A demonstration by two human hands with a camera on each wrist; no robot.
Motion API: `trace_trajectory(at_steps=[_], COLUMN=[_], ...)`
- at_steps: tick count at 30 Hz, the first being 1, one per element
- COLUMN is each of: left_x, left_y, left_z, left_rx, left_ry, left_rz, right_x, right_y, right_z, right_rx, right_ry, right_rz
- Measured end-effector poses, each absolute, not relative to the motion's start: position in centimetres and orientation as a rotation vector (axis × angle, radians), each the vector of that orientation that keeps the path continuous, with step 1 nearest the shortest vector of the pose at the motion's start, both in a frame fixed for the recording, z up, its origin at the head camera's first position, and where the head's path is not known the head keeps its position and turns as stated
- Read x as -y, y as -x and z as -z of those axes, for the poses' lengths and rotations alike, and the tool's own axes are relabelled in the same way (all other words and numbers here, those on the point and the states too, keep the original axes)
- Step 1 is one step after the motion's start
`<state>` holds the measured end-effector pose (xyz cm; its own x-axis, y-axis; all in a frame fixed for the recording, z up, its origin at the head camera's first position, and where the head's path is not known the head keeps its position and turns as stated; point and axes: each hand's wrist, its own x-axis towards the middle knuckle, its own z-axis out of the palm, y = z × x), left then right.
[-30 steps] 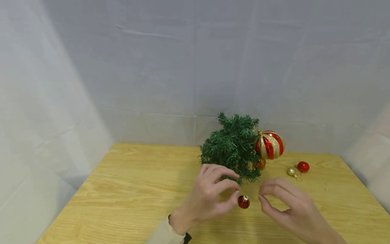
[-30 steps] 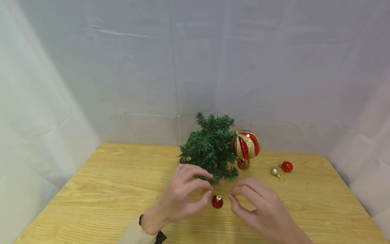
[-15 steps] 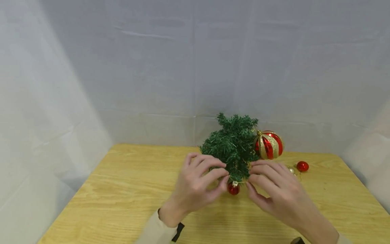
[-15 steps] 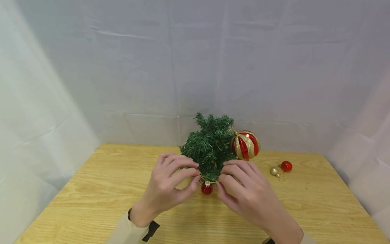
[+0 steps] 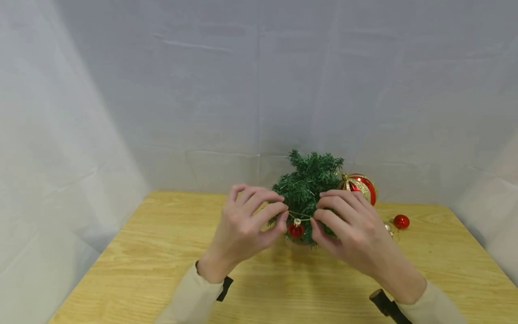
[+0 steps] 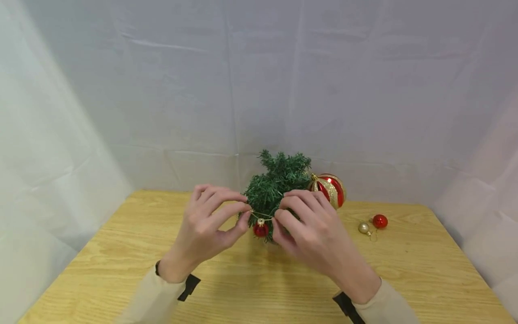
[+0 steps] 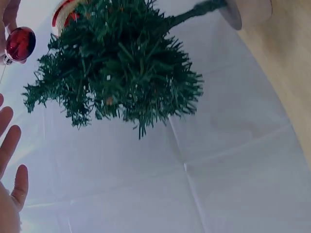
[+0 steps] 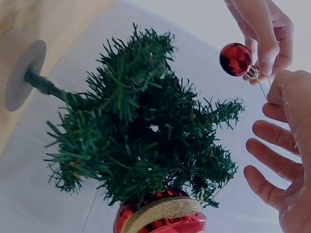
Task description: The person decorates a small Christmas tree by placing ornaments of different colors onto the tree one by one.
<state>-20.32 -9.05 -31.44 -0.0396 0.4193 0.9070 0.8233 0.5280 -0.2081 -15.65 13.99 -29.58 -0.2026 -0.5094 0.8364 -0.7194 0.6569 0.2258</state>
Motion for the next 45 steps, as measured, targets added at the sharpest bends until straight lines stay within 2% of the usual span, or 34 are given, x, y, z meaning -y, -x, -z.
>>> trace_trajectory(at_steps=[17,30,45], left_x=[9.0,8.3,8.7], left_y=[22.6,23.6,22.8], left_z=[30.6,29.7,30.1], left_rx=[1.733,2.02,2.422], left_ry=[0.994,0.906,0.949], left_rz=[0.517,0.59,0.872], right_x=[-13.4,-12.6,-12.5], right_y=[18.3,19.9,19.0], right_z=[28.1,27.6,28.6], right_rx=[1.878,1.942,2.175], right_ry=[-0.915,-0.815,-0.771], right_rz=[-0.238,-0.163,-0.315])
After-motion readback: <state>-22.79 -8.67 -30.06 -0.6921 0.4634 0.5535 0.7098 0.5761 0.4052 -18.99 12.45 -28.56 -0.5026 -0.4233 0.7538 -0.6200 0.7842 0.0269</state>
